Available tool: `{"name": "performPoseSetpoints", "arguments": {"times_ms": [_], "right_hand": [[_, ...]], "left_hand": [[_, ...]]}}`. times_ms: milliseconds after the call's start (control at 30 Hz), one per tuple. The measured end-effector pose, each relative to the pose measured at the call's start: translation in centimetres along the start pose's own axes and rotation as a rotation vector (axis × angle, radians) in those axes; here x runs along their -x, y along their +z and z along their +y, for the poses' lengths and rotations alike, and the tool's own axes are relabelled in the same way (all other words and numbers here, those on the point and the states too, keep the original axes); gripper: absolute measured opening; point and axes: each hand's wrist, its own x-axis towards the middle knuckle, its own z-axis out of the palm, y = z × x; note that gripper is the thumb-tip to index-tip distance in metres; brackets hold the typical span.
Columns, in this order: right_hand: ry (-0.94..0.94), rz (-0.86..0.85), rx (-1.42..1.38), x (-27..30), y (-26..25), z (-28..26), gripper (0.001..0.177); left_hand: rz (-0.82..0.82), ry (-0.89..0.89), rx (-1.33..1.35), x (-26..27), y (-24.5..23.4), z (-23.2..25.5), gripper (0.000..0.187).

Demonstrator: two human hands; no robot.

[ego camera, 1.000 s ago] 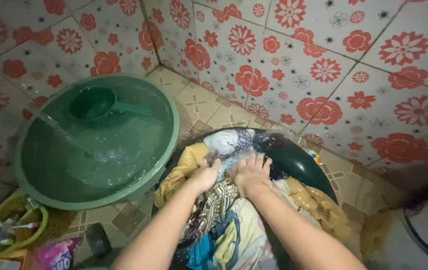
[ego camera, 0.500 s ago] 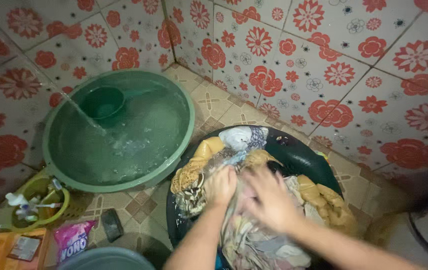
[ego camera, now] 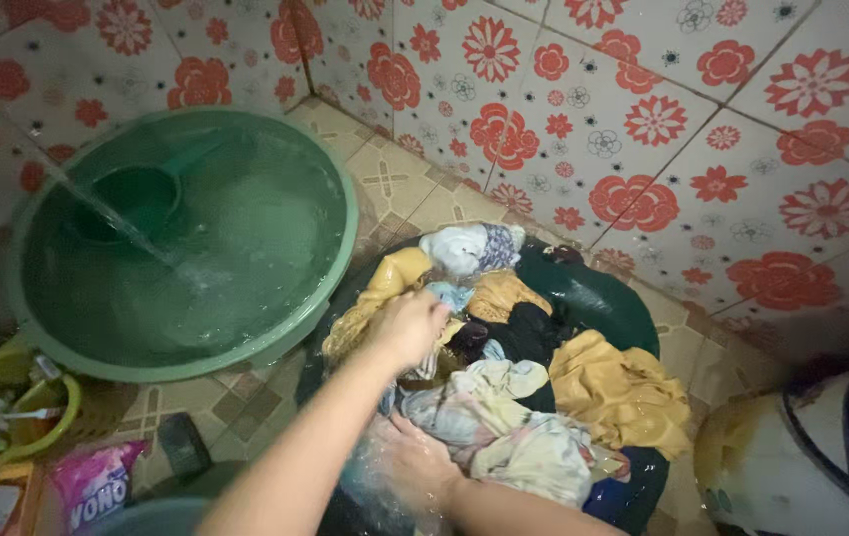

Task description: The person washes clothes by hand in a basin, scrubbing and rinsing each item individually before placing them into a second basin. The task involves handling various garments, including patterned and solid-colored items, using water from a running tap.

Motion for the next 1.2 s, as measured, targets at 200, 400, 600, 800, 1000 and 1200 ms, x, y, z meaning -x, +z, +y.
{"name": "performPoseSetpoints", "arguments": {"times_ms": [200,400,600,800,1000,1200], "right_hand": [[0.022,-0.180,-0.100,-0.6,-0.6,-0.6,0.045],[0.104,-0.467,-0.459,4.8,-12.5,-2.2,0.041],[0.609,0.274,-0.202,12.9,-21.6,0.2,0.048],[1.192,0.299,-0.180,10.7,-13.3,-1.1,0.068],[1.268,0.271,-0.052,10.1,-8.9,4.2,0.069],[1.320,-0.098,-0.056,8.6,-13.5,6.3,0.064]], "left_hand": [[0.031,0.164,-0.153,11.3,1.3,8.0,0.075],[0.033,0.113,-0.191,9.6,2.8,8.0,0.071],[0.257,0.139,-0.298,13.0,5.0,9.8,0.070],[0.297,0.204,-0.351,18.5,6.3,9.6,0.053],[0.041,0.276,-0.558,11.7,5.4,10.1,0.047],[-0.013,0.304,-0.596,8.8,6.0,10.5,0.039]]}}
